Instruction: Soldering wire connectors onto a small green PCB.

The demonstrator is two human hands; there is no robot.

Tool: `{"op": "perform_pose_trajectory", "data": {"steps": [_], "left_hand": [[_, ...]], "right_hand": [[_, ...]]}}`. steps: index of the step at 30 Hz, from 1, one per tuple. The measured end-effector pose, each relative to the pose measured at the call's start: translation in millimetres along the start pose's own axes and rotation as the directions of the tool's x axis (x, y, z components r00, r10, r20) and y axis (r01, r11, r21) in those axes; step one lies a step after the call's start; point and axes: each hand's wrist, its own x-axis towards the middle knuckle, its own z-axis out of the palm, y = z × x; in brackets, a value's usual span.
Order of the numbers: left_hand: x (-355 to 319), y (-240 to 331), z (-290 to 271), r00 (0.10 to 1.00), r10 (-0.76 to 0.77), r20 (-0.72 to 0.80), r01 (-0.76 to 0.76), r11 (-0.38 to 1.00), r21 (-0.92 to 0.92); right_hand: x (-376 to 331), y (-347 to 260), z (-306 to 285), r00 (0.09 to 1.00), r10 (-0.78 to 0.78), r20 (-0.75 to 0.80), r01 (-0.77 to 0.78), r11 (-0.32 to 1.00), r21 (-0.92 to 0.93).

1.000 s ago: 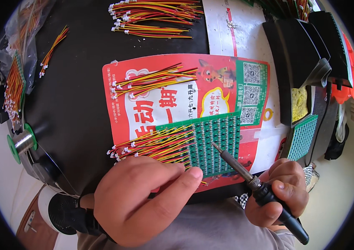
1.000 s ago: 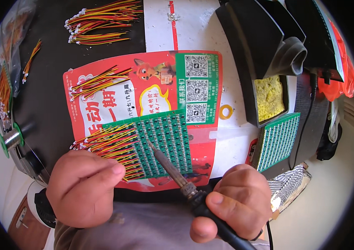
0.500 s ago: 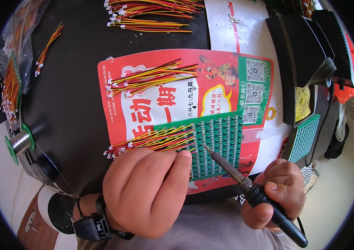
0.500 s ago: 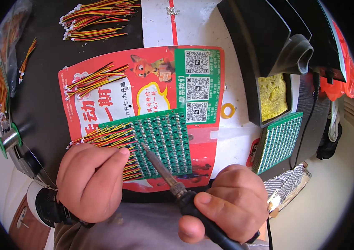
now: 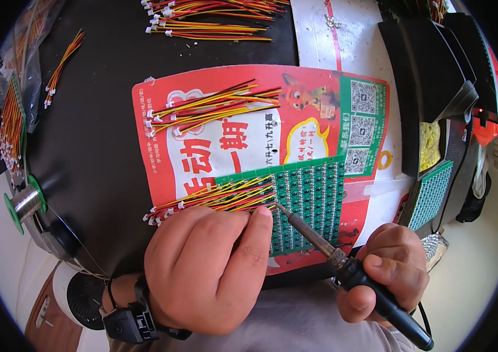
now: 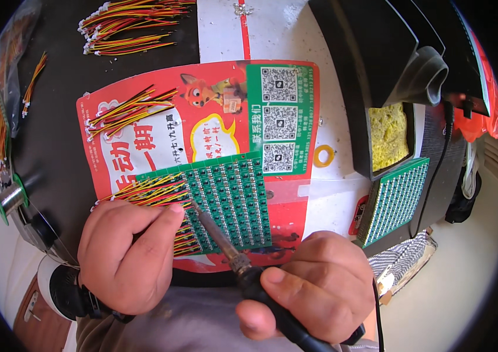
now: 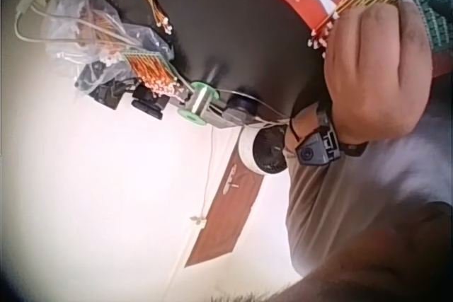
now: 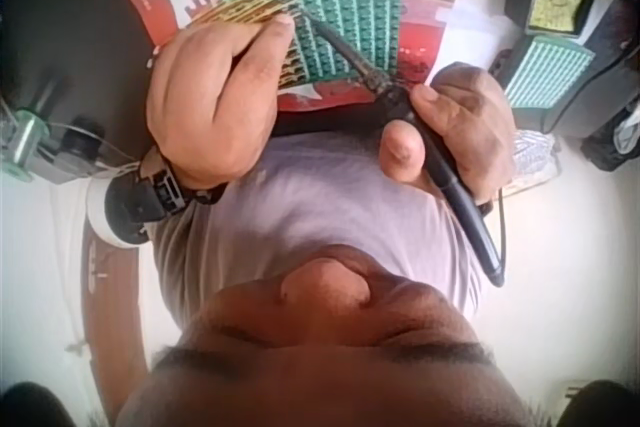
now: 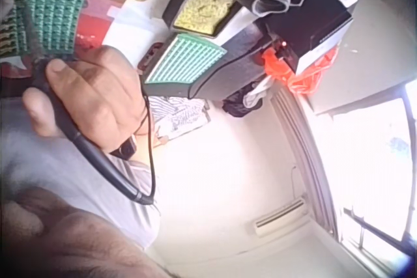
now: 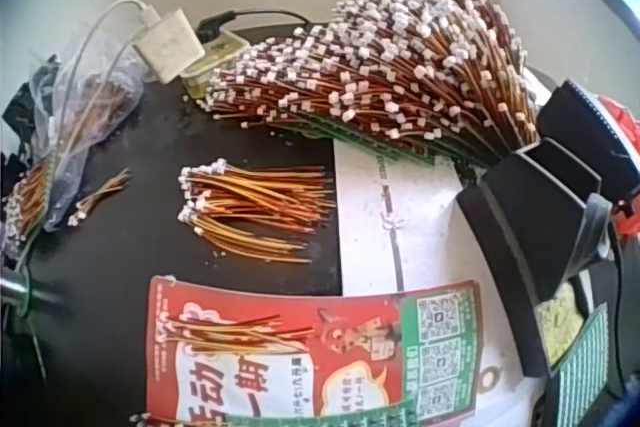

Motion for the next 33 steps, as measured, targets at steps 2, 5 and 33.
{"op": "perform_pose_trajectory", "data": {"steps": [2,5,33], "left_hand": [[-0.2,-0.2,0.4,1.000,0.002,-0.005,-0.002,1.000,-0.004],[-0.2,-0.1,0.1,1.000,0.004,-0.013,-0.004,1.000,-0.007],[-6.3,-0.8,3.2,0.992,0.090,-0.087,-0.081,0.992,0.096]], "right_hand": [[0.0,-1.2,-0.3,1.000,0.009,0.001,-0.009,1.000,-0.005],[0.7,-2.7,-0.6,1.000,0.021,0.008,-0.020,1.000,-0.009],[1.4,-2.8,-4.5,0.999,0.051,0.010,-0.051,0.999,0.012]]}}
